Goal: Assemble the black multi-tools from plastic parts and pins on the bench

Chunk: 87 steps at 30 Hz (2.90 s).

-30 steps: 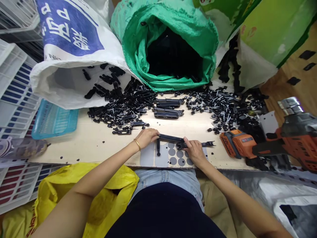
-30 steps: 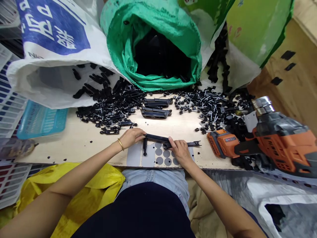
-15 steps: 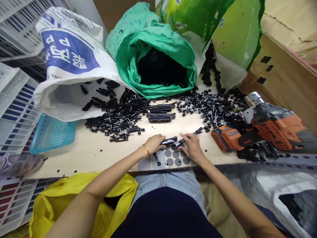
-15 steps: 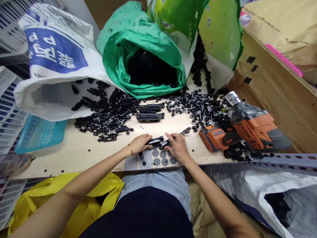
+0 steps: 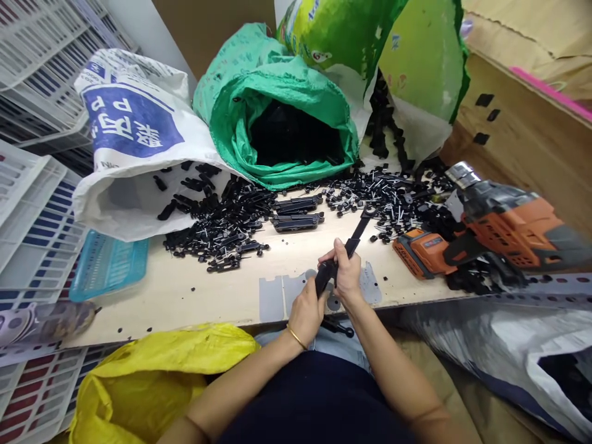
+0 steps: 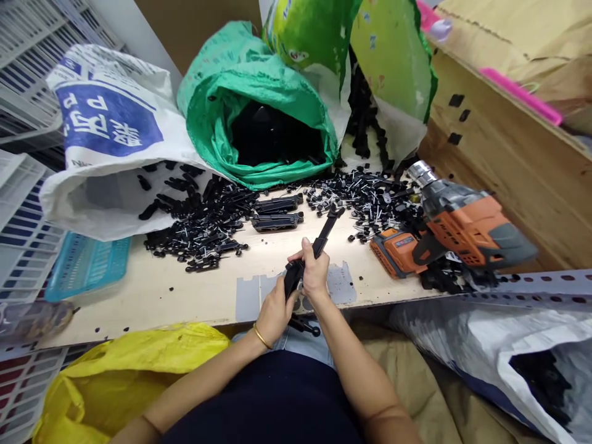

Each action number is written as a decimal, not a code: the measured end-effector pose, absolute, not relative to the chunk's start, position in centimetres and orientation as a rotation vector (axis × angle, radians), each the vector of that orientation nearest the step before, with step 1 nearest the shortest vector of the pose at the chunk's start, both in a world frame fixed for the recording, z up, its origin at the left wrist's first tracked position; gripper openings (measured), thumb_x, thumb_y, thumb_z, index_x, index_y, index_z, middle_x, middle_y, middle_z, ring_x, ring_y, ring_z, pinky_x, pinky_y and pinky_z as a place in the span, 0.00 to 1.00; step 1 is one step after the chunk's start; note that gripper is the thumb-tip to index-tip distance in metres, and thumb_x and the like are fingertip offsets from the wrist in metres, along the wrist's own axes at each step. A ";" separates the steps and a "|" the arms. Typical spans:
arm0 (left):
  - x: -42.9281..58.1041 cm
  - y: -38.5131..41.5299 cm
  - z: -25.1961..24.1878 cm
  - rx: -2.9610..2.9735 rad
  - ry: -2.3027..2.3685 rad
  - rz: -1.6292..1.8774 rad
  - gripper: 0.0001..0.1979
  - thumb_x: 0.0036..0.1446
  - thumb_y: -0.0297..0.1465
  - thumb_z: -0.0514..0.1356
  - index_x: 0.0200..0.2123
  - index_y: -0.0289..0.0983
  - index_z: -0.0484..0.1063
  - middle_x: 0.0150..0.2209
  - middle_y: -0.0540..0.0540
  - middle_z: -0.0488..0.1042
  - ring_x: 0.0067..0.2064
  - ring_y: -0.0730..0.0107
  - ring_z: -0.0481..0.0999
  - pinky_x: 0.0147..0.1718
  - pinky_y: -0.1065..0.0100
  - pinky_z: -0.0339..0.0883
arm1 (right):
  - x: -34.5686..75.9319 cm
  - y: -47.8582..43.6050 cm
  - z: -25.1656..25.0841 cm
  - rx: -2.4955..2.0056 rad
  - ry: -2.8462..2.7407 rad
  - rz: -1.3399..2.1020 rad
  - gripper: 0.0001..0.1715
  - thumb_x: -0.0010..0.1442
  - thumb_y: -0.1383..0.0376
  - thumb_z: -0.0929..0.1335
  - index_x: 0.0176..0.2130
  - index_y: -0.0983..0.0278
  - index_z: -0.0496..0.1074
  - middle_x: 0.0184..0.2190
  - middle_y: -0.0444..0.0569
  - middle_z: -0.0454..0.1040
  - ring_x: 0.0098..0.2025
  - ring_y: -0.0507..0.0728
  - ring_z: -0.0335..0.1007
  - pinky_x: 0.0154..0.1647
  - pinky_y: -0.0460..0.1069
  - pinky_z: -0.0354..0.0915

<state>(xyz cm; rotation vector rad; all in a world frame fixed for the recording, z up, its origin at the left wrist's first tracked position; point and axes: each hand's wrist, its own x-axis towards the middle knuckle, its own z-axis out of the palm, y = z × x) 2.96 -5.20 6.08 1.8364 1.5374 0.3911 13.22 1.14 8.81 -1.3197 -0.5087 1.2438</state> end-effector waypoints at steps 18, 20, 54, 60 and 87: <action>1.1 -0.8 9.2 0.972 0.962 0.459 0.33 0.53 0.59 0.46 0.35 0.33 0.70 0.18 0.51 0.66 0.19 0.76 0.64 0.20 0.73 0.57 | 12.4 -1.9 10.6 -1.365 -0.664 1.142 0.22 0.53 0.48 0.67 0.27 0.64 0.68 0.22 0.43 0.70 0.21 0.49 0.64 0.21 0.44 0.62; 1.0 -1.4 9.0 0.924 0.907 0.527 0.34 0.50 0.60 0.48 0.37 0.34 0.69 0.18 0.53 0.64 0.18 0.78 0.62 0.19 0.74 0.54 | 12.8 -1.7 11.2 -1.335 -0.686 1.261 0.22 0.53 0.47 0.66 0.27 0.64 0.68 0.21 0.43 0.70 0.20 0.49 0.64 0.18 0.44 0.61; -0.2 -2.1 7.8 0.900 0.871 0.703 0.36 0.54 0.57 0.48 0.56 0.38 0.56 0.21 0.54 0.66 0.15 0.79 0.61 0.14 0.76 0.54 | 11.3 0.0 10.5 -1.329 -0.747 1.129 0.24 0.55 0.49 0.65 0.20 0.64 0.67 0.17 0.44 0.69 0.20 0.49 0.64 0.24 0.45 0.62; -0.4 -2.1 8.2 1.061 0.915 0.674 0.31 0.50 0.57 0.54 0.43 0.36 0.63 0.21 0.55 0.63 0.17 0.81 0.59 0.15 0.76 0.54 | 12.2 -0.1 9.9 -1.240 -0.891 1.378 0.22 0.54 0.52 0.67 0.18 0.64 0.67 0.17 0.44 0.70 0.21 0.49 0.63 0.26 0.45 0.61; -0.9 -0.7 7.8 1.016 0.919 0.654 0.43 0.46 0.56 0.58 0.60 0.39 0.54 0.45 0.41 0.71 0.46 0.58 0.73 0.47 0.56 0.65 | 13.7 4.9 8.9 -1.485 -0.744 1.321 0.26 0.47 0.48 0.69 0.15 0.65 0.66 0.12 0.45 0.67 0.15 0.49 0.61 0.18 0.44 0.58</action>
